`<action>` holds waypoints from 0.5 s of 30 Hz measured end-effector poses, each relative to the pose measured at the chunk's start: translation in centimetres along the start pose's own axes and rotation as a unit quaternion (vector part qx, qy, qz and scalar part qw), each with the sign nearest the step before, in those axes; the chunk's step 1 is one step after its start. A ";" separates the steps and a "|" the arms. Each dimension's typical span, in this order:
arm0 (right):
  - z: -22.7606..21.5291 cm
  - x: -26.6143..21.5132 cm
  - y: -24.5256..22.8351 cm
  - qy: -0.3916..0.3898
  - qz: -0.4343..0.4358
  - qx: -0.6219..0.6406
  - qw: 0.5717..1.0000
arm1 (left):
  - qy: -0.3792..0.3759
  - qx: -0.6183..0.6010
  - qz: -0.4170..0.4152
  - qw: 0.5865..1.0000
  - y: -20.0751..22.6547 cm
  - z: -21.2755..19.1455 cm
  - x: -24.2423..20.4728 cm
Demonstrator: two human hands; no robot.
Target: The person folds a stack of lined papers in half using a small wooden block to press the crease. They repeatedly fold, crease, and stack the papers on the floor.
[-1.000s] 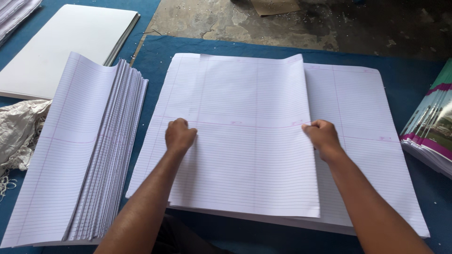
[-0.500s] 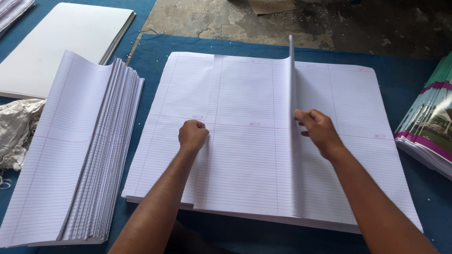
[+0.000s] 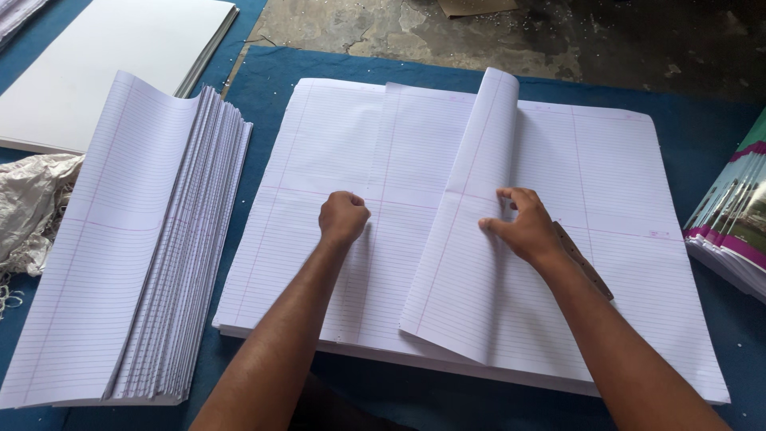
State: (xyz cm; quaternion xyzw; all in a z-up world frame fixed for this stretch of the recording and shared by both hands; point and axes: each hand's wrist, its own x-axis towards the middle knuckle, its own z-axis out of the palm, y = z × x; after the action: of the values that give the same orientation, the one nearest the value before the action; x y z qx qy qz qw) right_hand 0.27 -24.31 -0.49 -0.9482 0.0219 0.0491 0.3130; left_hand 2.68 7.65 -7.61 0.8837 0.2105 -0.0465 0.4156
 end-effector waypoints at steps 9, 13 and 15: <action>3.2 -0.4 1.6 0.022 -0.083 -0.064 0.994 | -0.009 -0.051 0.008 0.999 1.1 -1.2 -1.5; 5.4 -0.5 1.0 0.031 -0.107 -0.067 0.991 | -0.049 -0.127 -0.029 0.990 1.5 -2.4 -2.4; 6.0 -0.4 0.4 0.040 -0.125 -0.066 0.989 | -0.052 -0.133 -0.028 0.989 1.7 -2.7 -2.5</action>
State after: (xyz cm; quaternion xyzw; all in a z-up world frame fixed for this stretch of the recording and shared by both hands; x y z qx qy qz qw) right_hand -0.68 -21.06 -5.52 -0.9632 -0.0875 -0.0271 0.2528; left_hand 0.83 7.88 -3.98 0.8106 0.2172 -0.0751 0.5386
